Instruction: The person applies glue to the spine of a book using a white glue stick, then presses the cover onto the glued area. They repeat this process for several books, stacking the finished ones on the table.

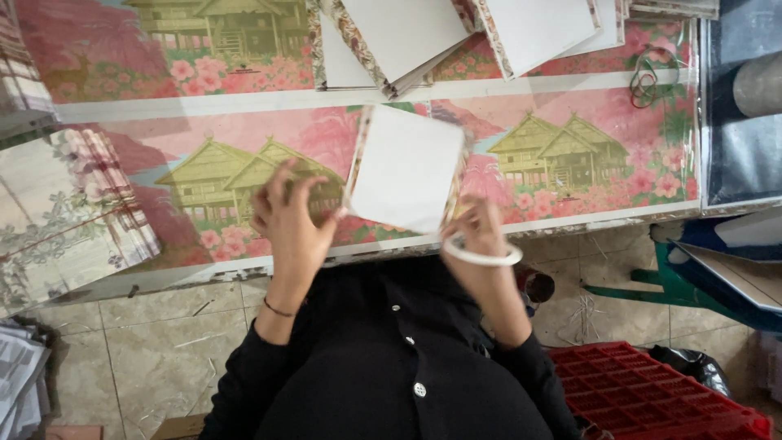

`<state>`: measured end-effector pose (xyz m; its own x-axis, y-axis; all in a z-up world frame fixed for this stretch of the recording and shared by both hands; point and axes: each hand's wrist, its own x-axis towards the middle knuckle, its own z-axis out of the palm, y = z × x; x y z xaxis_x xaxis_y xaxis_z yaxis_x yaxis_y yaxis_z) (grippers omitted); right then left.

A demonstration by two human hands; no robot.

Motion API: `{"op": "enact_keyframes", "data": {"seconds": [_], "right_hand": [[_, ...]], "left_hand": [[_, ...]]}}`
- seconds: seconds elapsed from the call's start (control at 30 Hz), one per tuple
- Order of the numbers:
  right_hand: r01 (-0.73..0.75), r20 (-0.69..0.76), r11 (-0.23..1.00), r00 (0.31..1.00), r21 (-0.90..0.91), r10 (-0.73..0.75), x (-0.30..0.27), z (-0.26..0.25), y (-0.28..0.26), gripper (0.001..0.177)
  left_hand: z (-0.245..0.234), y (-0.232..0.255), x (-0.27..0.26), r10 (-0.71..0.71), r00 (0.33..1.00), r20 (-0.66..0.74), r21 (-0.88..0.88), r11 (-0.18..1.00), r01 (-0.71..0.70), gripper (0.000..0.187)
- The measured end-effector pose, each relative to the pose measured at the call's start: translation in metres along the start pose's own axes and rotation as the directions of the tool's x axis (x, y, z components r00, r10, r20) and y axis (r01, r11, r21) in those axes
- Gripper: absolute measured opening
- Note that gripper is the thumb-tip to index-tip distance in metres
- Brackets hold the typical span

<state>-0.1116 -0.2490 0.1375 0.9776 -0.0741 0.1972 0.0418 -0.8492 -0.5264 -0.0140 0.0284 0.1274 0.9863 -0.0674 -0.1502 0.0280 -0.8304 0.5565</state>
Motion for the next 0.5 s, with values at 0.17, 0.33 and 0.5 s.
{"op": "enact_keyframes", "data": {"seconds": [0.17,0.33,0.5], "right_hand": [[0.072,0.118,0.994,0.99,0.08,-0.081,-0.017,0.03,-0.035,0.01],[0.073,0.038,0.982,0.996,0.175,-0.081,0.0,0.052,-0.067,0.011],[0.149,0.056,0.968,0.985,0.201,-0.163,0.008,0.044,-0.083,0.034]], "left_hand": [[0.011,-0.006,-0.005,0.033,0.974,-0.226,-0.016,0.999,-0.037,0.071],[0.03,0.006,-0.032,0.249,0.961,-0.117,0.019,0.968,-0.249,0.041],[0.027,-0.002,-0.042,0.246,0.955,-0.168,0.026,0.969,-0.245,0.028]]}}
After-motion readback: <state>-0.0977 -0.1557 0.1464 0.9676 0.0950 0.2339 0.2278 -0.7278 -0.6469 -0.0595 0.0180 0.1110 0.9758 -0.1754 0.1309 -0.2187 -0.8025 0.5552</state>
